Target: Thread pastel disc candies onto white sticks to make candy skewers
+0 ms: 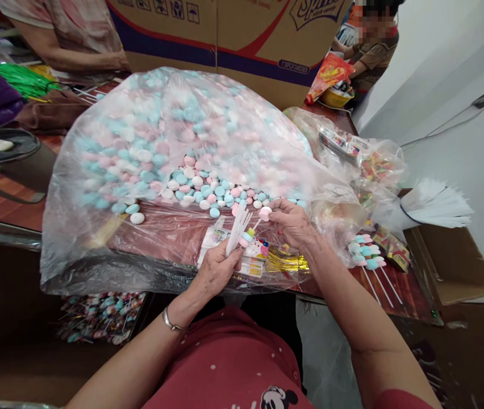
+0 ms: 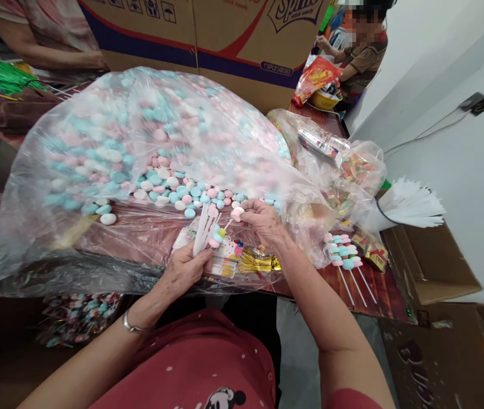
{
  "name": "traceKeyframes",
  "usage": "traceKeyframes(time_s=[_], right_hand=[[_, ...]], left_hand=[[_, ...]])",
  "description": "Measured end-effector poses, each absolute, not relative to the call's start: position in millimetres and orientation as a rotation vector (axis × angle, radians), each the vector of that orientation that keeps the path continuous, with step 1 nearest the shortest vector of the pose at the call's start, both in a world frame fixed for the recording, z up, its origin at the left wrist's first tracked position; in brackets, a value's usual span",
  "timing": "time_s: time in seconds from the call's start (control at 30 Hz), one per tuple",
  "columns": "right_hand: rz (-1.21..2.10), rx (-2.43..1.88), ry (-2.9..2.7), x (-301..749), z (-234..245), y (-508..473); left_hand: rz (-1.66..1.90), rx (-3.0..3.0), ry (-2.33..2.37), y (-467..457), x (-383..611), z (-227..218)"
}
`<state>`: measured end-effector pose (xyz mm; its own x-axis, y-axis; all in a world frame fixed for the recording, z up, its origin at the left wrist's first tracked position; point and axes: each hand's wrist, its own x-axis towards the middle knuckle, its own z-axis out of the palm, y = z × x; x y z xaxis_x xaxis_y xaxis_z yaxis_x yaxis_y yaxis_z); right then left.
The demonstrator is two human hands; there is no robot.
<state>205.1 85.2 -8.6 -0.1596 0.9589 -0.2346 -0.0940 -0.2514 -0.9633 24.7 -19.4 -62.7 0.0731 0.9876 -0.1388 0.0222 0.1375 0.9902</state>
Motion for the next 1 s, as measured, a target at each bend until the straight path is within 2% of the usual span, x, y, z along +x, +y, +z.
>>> traceKeyframes(time_s=[0.57,1.0], right_hand=[[1.538,-1.144,-1.124,197,-13,72],[0.953,-1.184,-1.865,204,-34,60]], left_hand=[[1.03,1.171,1.269,-18,26,-62],[1.039,1.19,1.306,-19,26,-58]])
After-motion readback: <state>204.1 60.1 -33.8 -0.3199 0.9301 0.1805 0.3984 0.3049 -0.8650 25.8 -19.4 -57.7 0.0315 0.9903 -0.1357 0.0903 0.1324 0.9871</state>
